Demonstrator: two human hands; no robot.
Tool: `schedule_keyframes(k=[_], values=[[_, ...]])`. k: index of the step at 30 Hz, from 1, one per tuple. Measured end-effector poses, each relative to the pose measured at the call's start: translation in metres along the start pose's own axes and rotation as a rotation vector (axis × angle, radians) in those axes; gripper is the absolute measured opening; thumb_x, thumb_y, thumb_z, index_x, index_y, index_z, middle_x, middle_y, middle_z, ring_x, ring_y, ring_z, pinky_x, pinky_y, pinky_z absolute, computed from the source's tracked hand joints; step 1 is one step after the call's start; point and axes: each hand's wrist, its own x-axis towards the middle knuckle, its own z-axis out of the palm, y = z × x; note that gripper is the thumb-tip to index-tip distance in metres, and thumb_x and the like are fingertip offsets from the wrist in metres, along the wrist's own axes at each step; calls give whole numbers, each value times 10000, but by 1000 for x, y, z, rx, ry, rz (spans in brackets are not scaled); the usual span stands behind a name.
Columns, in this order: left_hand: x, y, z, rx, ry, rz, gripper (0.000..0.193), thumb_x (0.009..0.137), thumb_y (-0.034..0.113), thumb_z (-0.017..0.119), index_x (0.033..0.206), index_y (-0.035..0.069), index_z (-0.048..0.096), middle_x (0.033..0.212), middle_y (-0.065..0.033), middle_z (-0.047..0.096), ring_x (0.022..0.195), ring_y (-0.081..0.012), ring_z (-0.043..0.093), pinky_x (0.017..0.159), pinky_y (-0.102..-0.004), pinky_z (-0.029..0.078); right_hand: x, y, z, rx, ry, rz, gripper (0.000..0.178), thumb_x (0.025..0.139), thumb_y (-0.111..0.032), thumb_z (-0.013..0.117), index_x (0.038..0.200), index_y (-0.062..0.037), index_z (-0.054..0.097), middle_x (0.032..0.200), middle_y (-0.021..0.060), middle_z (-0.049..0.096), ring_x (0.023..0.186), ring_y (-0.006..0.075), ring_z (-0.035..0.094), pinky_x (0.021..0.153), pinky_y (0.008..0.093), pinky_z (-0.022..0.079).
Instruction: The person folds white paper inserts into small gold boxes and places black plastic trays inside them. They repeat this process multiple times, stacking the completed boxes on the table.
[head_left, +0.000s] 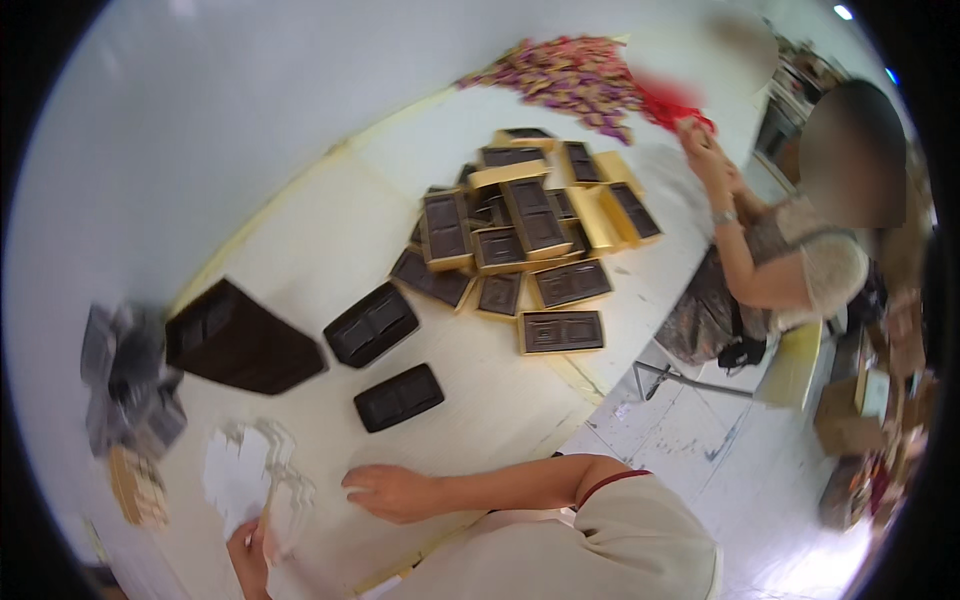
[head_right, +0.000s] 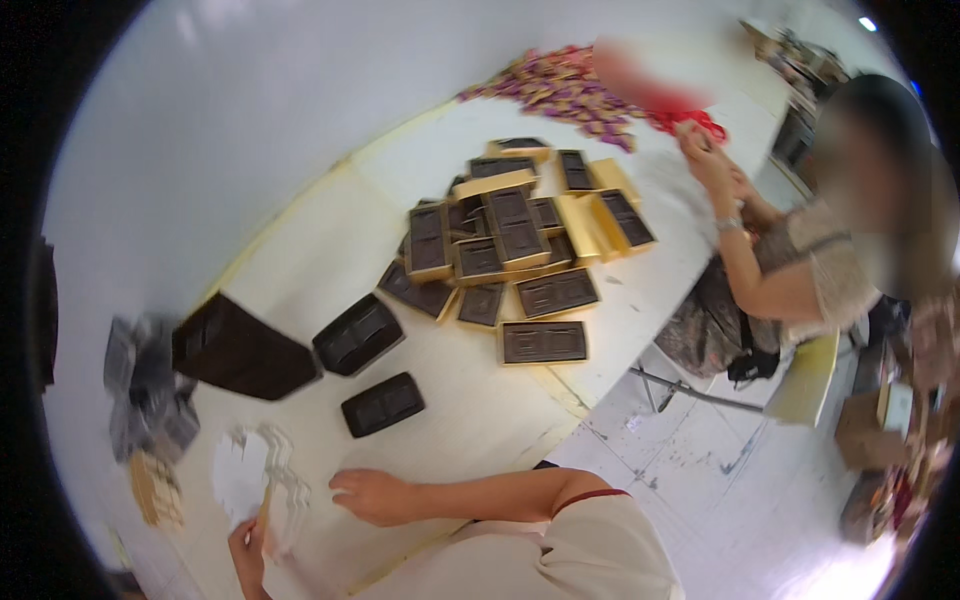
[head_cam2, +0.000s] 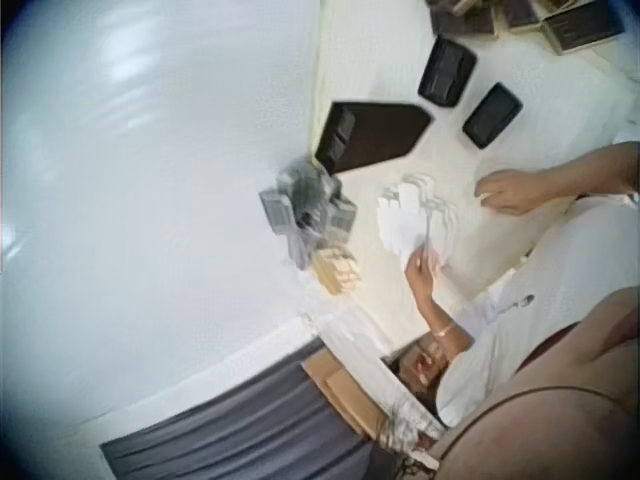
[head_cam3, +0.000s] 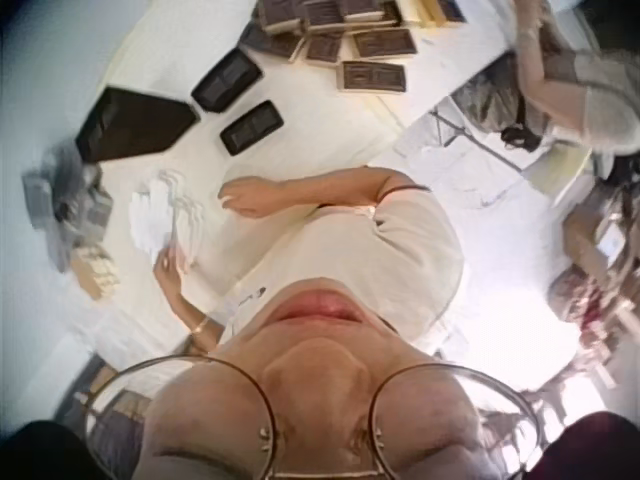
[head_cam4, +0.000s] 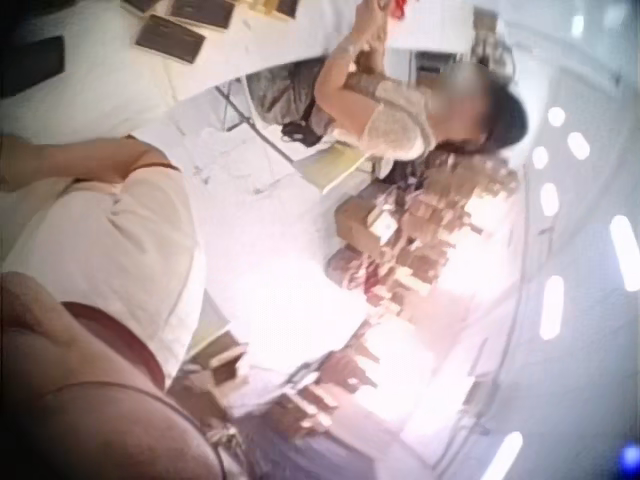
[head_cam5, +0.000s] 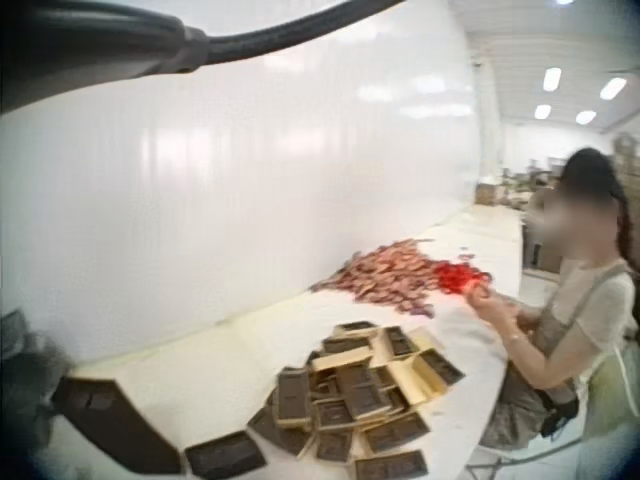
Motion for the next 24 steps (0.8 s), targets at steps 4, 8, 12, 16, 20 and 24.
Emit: schedule_keyframes(k=[4, 8, 12, 16, 20, 24], values=[[11, 1, 47, 424, 520, 272, 192, 884, 241, 592, 873, 64, 666, 845, -114, 684, 709, -295, 620, 632, -376, 490, 2, 3, -7, -31, 13, -160, 276, 760, -54, 585, 1026, 16, 572, 1124, 203, 512, 1044, 370, 512, 853, 447, 450], [-5, -4, 65, 516, 879, 401, 222, 918, 155, 551, 970, -23, 672, 846, -192, 678, 730, -364, 638, 674, -431, 517, 1, 9, -10, -194, 83, -286, 341, 745, -68, 587, 1077, -3, 549, 1111, 189, 503, 1037, 358, 508, 829, 445, 447], [-63, 79, 66, 614, 1017, 753, 327, 997, 227, 482, 875, -4, 680, 814, -151, 676, 712, -326, 641, 655, -410, 523, 11, -17, -46, -241, 212, -404, 447, 792, -193, 621, 1188, -24, 503, 1105, 216, 485, 1028, 394, 489, 871, 469, 424], [-110, 89, 137, 329, 585, 862, 375, 1004, 278, 456, 894, -16, 660, 809, -167, 661, 737, -370, 621, 687, -428, 508, -36, -64, -65, -181, 101, -373, 496, 844, -218, 637, 1265, -12, 477, 1190, 249, 456, 1086, 426, 464, 959, 488, 381], [-109, 107, 191, 62, 334, 756, 351, 990, 318, 488, 889, 44, 682, 832, -136, 667, 725, -317, 615, 654, -379, 492, -113, -68, -65, -368, 171, -112, 498, 828, -166, 669, 1269, -15, 492, 1185, 221, 466, 1069, 399, 482, 941, 481, 398], [-89, 130, 216, -163, -43, 455, 155, 909, 71, 521, 981, -38, 605, 833, -129, 653, 756, -190, 611, 699, -310, 482, -133, -85, -76, -550, 314, -154, 481, 785, -178, 714, 1198, -3, 540, 1227, 213, 485, 1123, 389, 501, 974, 480, 408]])
